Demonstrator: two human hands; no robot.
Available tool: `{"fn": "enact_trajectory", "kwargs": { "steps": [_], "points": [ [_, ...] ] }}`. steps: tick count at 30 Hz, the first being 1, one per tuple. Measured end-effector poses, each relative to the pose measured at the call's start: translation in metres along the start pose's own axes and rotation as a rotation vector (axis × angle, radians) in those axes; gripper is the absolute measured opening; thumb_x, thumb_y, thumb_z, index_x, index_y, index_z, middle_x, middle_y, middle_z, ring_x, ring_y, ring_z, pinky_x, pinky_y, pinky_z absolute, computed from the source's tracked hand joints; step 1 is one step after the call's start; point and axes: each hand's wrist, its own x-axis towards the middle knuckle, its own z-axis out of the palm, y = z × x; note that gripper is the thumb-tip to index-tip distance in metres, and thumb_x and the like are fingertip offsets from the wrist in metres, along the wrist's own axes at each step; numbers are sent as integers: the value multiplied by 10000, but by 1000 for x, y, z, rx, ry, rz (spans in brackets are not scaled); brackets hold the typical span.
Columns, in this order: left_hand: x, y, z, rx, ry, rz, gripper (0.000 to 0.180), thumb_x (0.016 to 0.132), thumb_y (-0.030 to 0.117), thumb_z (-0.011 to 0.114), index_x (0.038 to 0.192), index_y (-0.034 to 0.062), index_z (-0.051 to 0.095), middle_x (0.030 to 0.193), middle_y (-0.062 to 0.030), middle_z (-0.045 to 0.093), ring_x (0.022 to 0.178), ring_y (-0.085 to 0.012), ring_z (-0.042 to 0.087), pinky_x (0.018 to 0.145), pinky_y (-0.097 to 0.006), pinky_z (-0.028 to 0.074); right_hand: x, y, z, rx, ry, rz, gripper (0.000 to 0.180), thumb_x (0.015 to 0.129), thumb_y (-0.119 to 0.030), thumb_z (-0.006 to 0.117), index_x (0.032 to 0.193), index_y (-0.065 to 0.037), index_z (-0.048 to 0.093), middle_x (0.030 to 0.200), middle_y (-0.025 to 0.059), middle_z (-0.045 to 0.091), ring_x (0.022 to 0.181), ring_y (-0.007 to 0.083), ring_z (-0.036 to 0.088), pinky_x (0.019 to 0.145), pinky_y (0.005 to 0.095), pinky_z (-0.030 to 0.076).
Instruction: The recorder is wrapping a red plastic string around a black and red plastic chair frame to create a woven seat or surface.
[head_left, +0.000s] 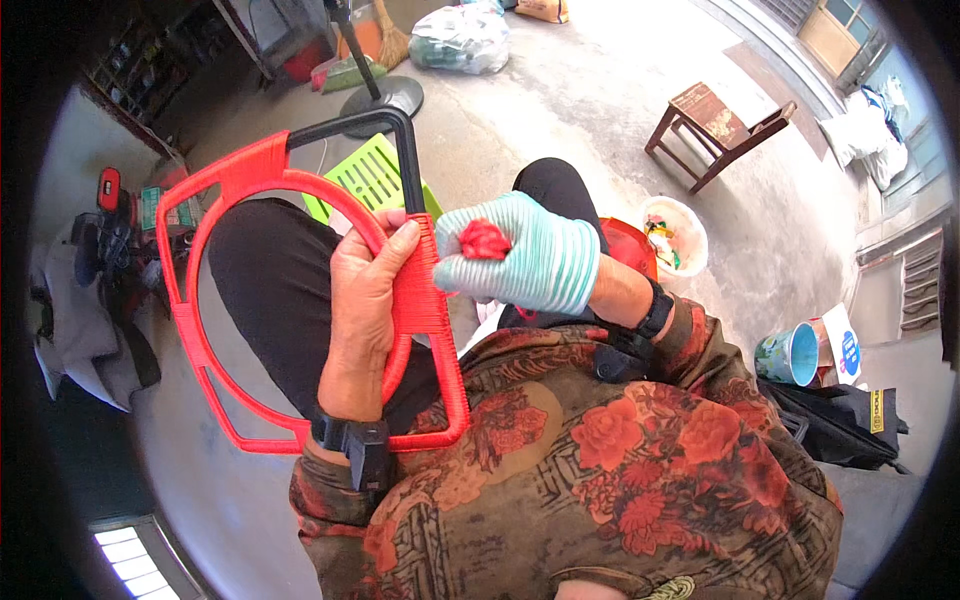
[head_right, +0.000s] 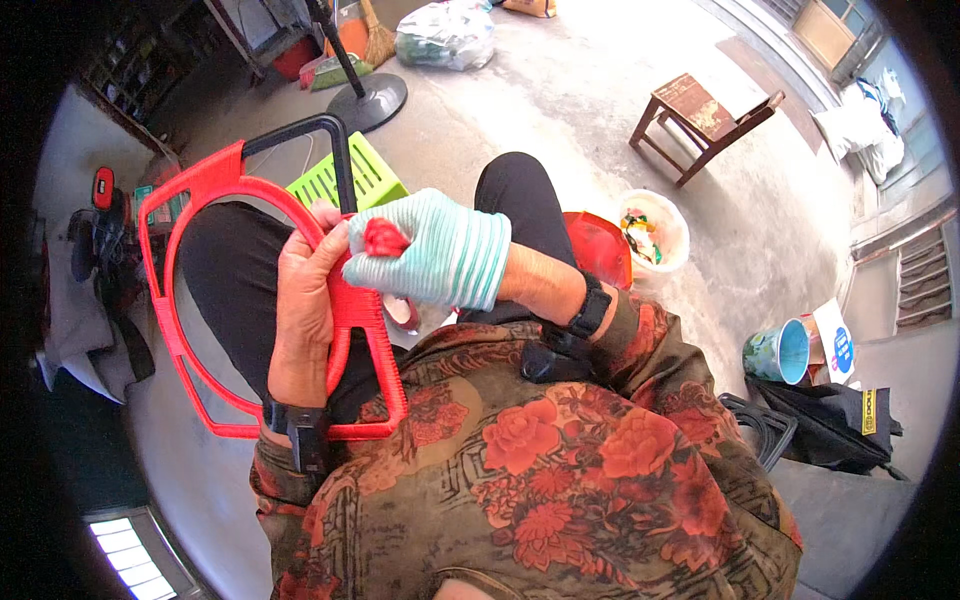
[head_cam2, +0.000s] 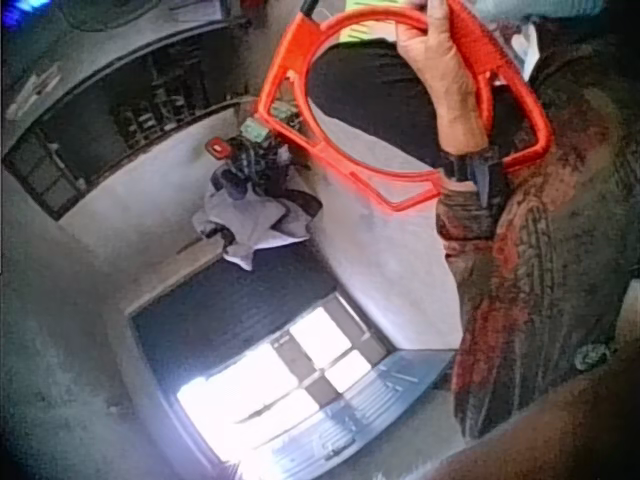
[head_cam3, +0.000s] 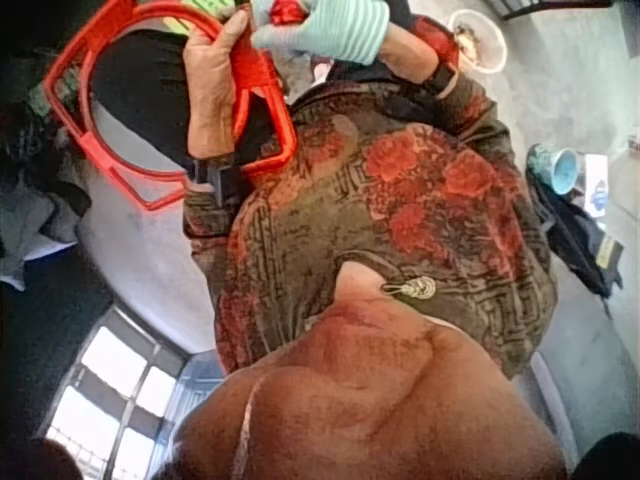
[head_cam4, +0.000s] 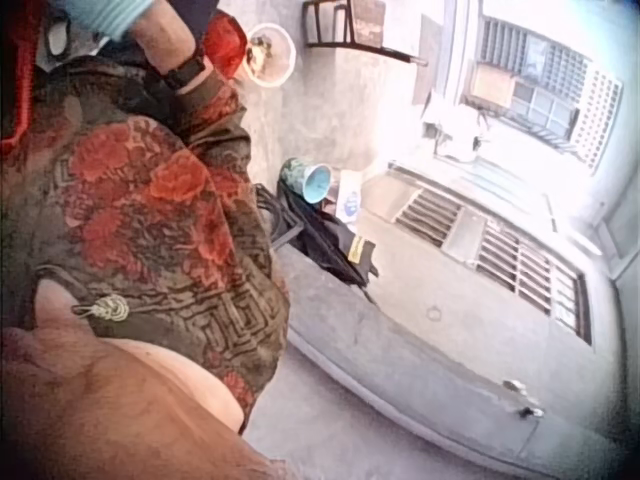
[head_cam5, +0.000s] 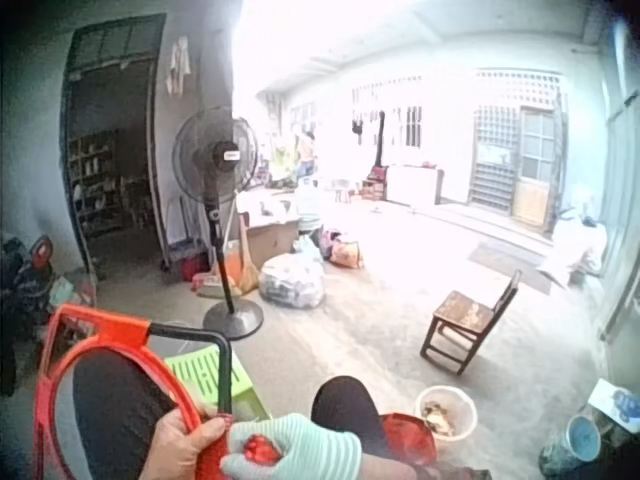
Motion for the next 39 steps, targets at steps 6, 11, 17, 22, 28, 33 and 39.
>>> {"fn": "enact_trajectory", "kwargs": {
  "steps": [6,11,17,22,28,33,39],
  "points": [
    [2,4,-1,-151,68,-111,115,888,110,643,960,30,602,840,-60,658,682,-122,634,590,-247,537,-23,44,-55,542,409,154,307,883,-351,608,868,-45,609,585,22,525,477,122,490,429,245,401],
    [7,3,7,-127,21,-136,122,884,112,649,956,27,598,834,-73,657,670,-128,633,590,-247,537,-103,151,-225,1243,898,-238,307,941,-389,537,773,-138,480,614,-52,426,514,89,425,501,252,408],
    [9,8,7,-31,58,-82,142,915,171,595,1004,62,581,856,-53,657,684,-116,625,597,-245,527,-53,96,-151,1001,934,125,236,923,-279,584,984,-52,585,791,53,615,700,185,594,738,336,513],
    [6,9,15,-18,72,-114,236,886,148,601,1086,33,553,862,-36,633,711,-145,628,634,-260,524,-37,50,-60,-13,-121,219,305,864,-221,628,1084,-10,607,893,61,654,867,187,621,799,325,497],
    [9,-17,-17,104,121,76,327,841,58,593,1143,-11,488,1109,-80,524,1057,-181,519,957,-327,398,39,104,21,18,143,158,356,812,-331,648,1036,-55,623,875,132,683,826,213,650,756,349,495],
    [-3,-2,0,-22,13,-34,334,873,73,575,1176,8,450,1043,-93,562,890,-199,620,793,-337,536,78,67,9,1270,250,511,477,921,-443,476,1048,4,586,921,139,676,835,247,655,763,337,507],
    [0,-2,-1,-65,-5,-71,247,912,57,558,1145,4,500,976,-109,613,812,-198,652,708,-322,572,63,56,-6,126,355,74,548,890,-343,590,1301,-5,460,1049,129,641,881,187,637,814,287,502]
  ]
}}
